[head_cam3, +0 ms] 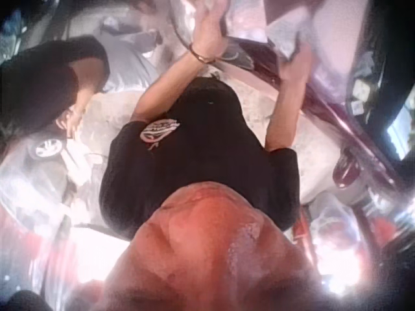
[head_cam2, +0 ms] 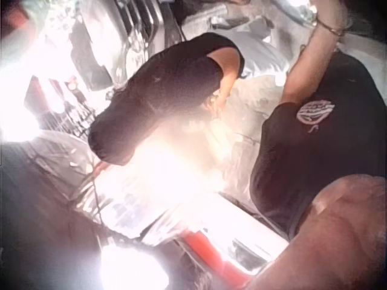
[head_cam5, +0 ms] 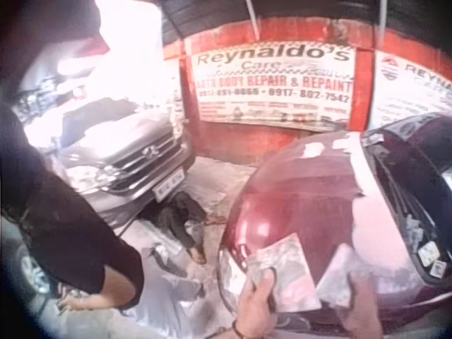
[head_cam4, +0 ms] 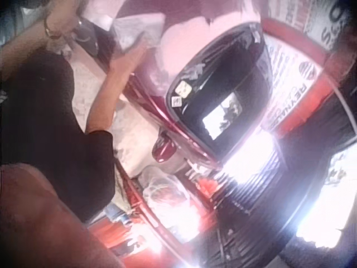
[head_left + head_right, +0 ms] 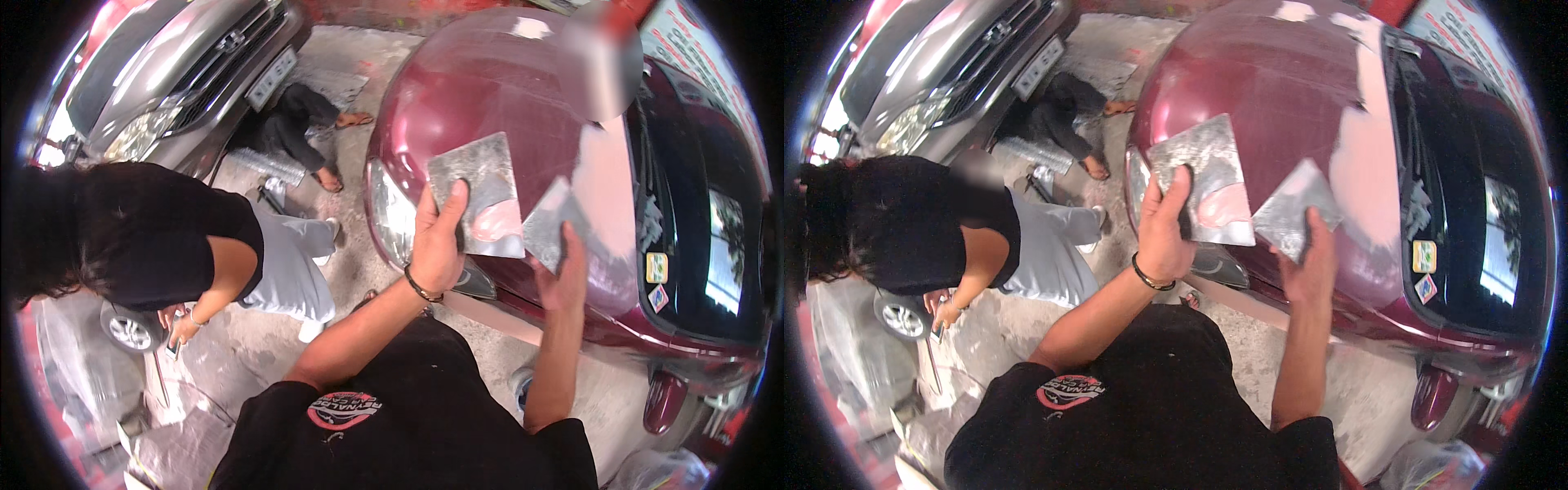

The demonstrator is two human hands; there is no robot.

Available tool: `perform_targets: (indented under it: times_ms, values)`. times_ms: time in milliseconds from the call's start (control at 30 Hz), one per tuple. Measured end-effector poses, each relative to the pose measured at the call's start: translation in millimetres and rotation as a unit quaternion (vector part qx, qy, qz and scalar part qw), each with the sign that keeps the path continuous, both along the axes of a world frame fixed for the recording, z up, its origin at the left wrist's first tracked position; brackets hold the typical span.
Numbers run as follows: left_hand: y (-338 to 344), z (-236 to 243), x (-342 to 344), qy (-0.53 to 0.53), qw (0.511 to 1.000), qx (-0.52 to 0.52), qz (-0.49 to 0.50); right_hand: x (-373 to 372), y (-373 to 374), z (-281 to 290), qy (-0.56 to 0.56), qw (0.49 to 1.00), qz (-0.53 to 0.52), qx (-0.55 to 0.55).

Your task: The person applies body filler to the hood of a car, spreads the filler over the damaged areas with a metal spreader, and prepares more filler material in a bucket.

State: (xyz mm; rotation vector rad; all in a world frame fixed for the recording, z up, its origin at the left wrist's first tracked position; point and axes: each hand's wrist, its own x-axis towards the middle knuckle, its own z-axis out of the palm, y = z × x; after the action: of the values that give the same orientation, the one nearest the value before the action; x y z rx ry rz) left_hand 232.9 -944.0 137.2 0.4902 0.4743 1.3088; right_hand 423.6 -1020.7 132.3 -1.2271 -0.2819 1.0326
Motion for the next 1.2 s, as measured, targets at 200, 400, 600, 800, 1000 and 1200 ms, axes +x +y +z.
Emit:
perform_targets:
  times_ms: [200,400,600,800,1000,1200]
  values:
    - [38,-18,-29,0.132,0.988,-0.076,-0.032,8,6,23,-0.141,0.983,0.09,0.081]
    - [88,-33,-75,0.105,0.988,-0.107,-0.035,-23,64,16,0.053,0.972,0.116,0.198]
    - [183,-52,-171,0.042,0.983,-0.173,-0.051,-108,167,7,0.233,0.912,0.207,0.266]
    - [297,-49,-279,0.054,0.986,-0.117,-0.103,-230,329,-8,0.298,0.94,0.087,0.141]
    - [414,-52,-336,0.2,0.979,-0.04,0.025,-294,434,-4,0.099,0.955,0.196,0.202]
    - [513,-42,-332,0.387,0.908,0.156,-0.039,-309,520,20,-0.619,0.723,0.296,0.079]
